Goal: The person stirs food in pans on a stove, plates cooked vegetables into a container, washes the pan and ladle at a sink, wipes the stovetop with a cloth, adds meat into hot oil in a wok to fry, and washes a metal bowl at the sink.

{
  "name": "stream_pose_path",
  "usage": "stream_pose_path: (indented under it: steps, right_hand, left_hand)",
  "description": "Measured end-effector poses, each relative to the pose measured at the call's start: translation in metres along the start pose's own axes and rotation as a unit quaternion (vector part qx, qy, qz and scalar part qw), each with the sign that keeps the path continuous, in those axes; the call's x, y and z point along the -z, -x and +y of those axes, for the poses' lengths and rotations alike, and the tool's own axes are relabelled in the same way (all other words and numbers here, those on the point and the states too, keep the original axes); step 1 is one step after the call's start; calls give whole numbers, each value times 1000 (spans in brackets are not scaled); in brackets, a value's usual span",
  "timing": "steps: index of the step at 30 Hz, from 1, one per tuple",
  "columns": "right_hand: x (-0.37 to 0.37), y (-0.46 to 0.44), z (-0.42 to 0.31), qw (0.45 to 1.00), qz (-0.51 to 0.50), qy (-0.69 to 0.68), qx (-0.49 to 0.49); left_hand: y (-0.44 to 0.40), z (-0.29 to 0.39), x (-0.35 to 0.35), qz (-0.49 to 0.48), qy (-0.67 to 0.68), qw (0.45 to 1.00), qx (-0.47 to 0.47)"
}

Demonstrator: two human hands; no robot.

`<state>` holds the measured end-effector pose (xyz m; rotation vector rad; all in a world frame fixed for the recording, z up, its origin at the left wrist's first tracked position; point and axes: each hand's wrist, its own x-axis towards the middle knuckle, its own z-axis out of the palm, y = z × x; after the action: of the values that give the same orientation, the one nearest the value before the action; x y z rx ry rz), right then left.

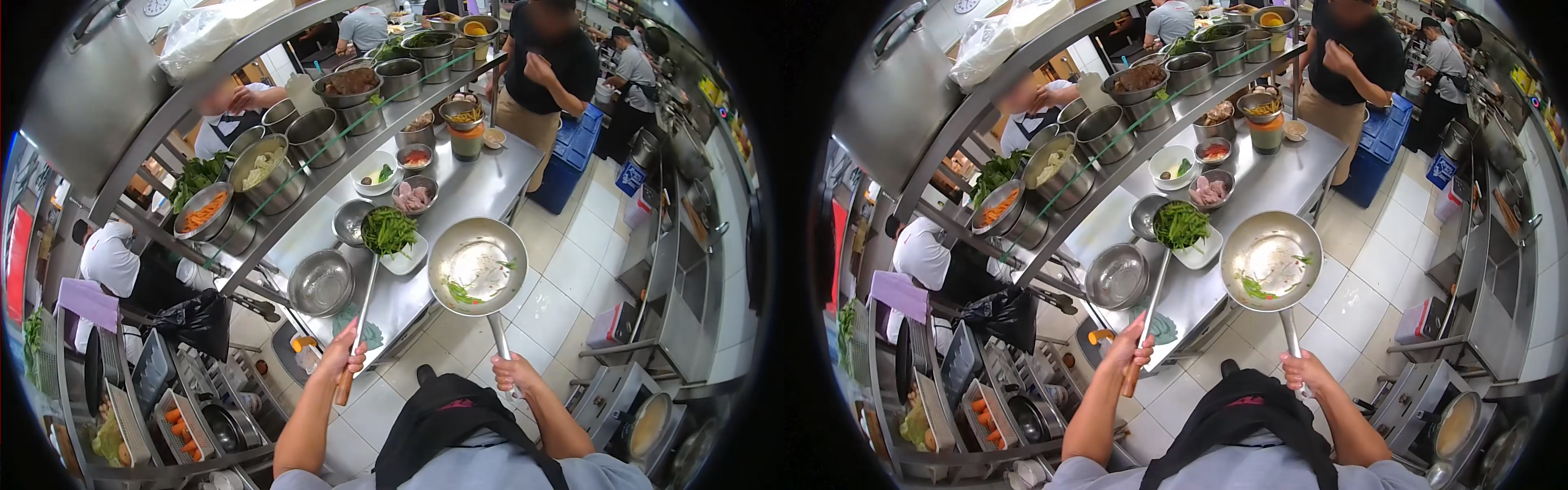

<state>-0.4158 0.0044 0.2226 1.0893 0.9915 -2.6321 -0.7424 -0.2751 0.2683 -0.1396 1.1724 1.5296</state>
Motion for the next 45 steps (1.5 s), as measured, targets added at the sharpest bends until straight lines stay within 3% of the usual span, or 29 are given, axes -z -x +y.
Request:
stream_pose_path:
  steps: [5,7,8,9,10,11,12,15,18,19,23,26,28,30,32,36,38,40,44,45]
  right_hand:
    - [3,14,-14,998,52,-19,0]
    - [0,22,-15,997,74,-19,11]
    - [1,21,-14,997,79,-20,9]
    - [3,21,-14,996,87,-20,16]
    - [4,22,-16,995,95,-18,22]
    - [6,23,-18,995,98,-16,17]
    - [7,22,-22,994,101,-25,17]
    - [15,14,-36,995,86,-39,20]
    - [27,2,-56,997,80,-24,3]
    - [28,-2,-65,997,78,-10,0]
    - [28,-13,-105,997,66,40,-11]
    - [40,-25,-123,997,35,64,-2]
    - [46,-31,-134,997,28,65,-3]
    - [52,-39,-147,996,13,91,-8]
    - [61,-47,-157,994,3,107,-11]
    - [70,-59,-173,991,-16,134,-7]
    - [75,-66,-174,988,-27,155,6]
    - [76,-71,-176,987,-30,160,7]
    - [74,-76,-184,985,-55,162,-2]
    - [72,-78,-184,983,-76,166,-8]
  left_hand:
    - [-51,-31,6,122,-105,987,-12]
    - [-81,-60,24,180,-263,943,-96]
    - [-96,-76,34,177,-262,944,-92]
    - [-111,-92,42,230,-394,853,-252]
    - [-119,-103,43,271,-504,717,-399]
    - [-100,-91,18,265,-467,809,-239]
    - [-106,-100,17,267,-464,811,-235]
    - [-129,-141,19,303,-487,749,-332]
    - [-136,-159,5,343,-527,729,-269]
    - [-138,-164,-1,359,-515,713,-314]
    - [-136,-166,-16,370,-499,717,-316]
    - [-126,-157,-32,382,-450,706,-391]
    - [-117,-149,-44,364,-369,803,-294]
    - [-112,-145,-55,367,-334,806,-322]
    - [-104,-141,-54,352,-247,869,-246]
    - [-88,-135,-58,371,-260,854,-254]
    - [-73,-122,-66,376,-218,873,-221]
    - [-68,-115,-55,395,-417,776,-262]
    - [-51,-76,-67,316,-467,735,-377]
    - [-47,-57,-76,319,-476,773,-274]
